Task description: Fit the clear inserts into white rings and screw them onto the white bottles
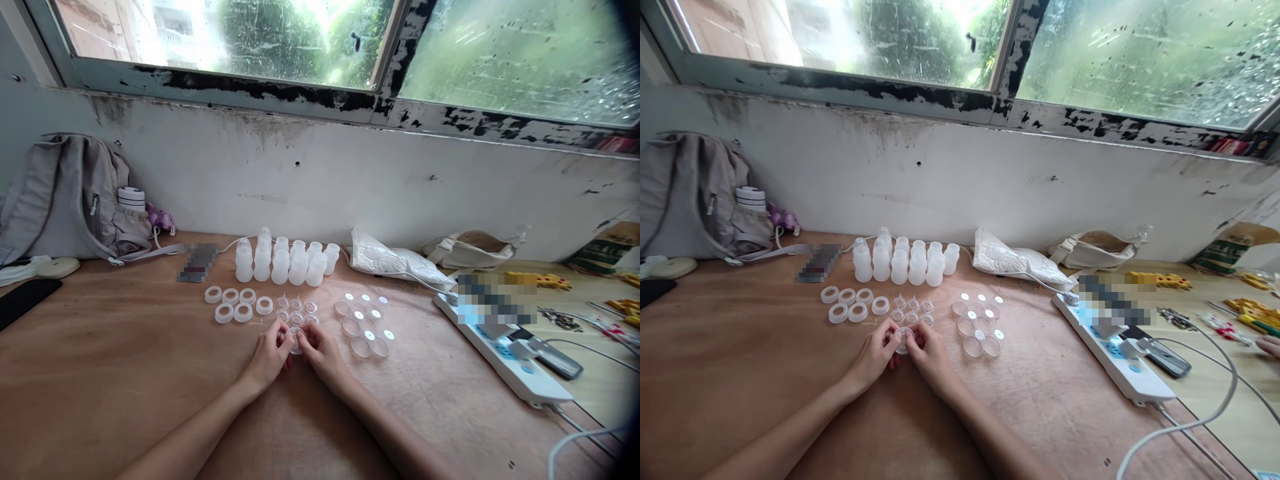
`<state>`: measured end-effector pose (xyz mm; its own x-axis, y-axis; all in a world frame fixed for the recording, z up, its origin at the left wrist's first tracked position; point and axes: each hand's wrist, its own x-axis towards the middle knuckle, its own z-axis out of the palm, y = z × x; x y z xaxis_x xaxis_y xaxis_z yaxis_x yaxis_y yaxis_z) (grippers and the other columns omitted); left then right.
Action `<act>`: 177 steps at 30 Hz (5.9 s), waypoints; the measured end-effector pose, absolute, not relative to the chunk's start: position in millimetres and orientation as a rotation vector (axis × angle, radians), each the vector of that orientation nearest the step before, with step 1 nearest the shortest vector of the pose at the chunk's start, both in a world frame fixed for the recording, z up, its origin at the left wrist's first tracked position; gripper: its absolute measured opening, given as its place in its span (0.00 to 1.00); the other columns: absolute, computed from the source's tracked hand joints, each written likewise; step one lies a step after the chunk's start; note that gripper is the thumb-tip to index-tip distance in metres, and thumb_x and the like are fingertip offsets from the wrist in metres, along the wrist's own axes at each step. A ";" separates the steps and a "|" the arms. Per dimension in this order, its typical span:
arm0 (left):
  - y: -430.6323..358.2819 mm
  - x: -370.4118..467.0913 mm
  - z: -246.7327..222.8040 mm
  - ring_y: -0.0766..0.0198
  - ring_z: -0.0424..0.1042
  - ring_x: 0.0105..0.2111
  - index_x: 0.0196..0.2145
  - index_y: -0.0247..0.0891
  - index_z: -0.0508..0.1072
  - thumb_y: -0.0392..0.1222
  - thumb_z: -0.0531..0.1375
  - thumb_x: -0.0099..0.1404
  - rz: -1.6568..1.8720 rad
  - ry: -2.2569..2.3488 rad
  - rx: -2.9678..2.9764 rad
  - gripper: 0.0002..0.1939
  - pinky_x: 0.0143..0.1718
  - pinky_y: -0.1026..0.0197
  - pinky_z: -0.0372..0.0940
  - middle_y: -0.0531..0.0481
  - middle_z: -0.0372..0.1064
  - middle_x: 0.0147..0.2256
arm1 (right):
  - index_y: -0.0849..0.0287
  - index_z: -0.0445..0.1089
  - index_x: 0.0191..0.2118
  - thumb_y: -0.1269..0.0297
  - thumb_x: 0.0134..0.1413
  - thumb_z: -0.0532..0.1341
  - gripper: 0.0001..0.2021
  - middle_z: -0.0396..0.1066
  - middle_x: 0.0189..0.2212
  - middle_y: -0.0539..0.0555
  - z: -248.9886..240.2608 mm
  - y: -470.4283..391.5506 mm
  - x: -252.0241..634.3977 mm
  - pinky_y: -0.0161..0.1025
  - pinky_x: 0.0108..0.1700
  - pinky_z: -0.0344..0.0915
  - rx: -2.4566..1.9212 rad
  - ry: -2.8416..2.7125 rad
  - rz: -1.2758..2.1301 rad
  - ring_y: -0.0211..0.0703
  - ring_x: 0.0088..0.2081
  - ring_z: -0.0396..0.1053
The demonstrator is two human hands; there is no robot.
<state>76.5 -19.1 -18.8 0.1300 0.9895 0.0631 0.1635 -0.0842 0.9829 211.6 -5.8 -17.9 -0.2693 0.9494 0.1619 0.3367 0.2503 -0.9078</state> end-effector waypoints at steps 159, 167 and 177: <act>-12.2 56.1 -9.8 0.59 0.65 0.40 0.40 0.39 0.64 0.39 0.53 0.60 1.219 1.354 2.247 0.10 0.43 0.56 0.60 0.46 0.66 0.38 | 0.57 0.60 0.43 0.58 0.55 0.51 0.13 0.65 0.30 0.51 -3.7 -7.9 223.2 0.32 0.24 0.63 -1.122 -1.788 0.955 0.33 0.21 0.63; -10.1 54.0 -15.0 0.59 0.65 0.39 0.39 0.39 0.63 0.39 0.52 0.60 1.225 1.368 2.309 0.08 0.41 0.56 0.60 0.47 0.67 0.37 | 0.59 0.61 0.43 0.60 0.54 0.52 0.13 0.67 0.31 0.54 -6.7 -7.6 223.5 0.34 0.26 0.65 -1.140 -1.797 0.865 0.35 0.24 0.65; -3.7 46.8 -15.3 0.59 0.64 0.39 0.39 0.39 0.61 0.36 0.50 0.61 1.294 1.363 2.325 0.07 0.41 0.56 0.60 0.47 0.65 0.37 | 0.57 0.65 0.35 0.64 0.52 0.52 0.07 0.68 0.28 0.53 43.1 54.3 200.8 0.35 0.30 0.65 -1.089 -1.785 0.415 0.39 0.28 0.67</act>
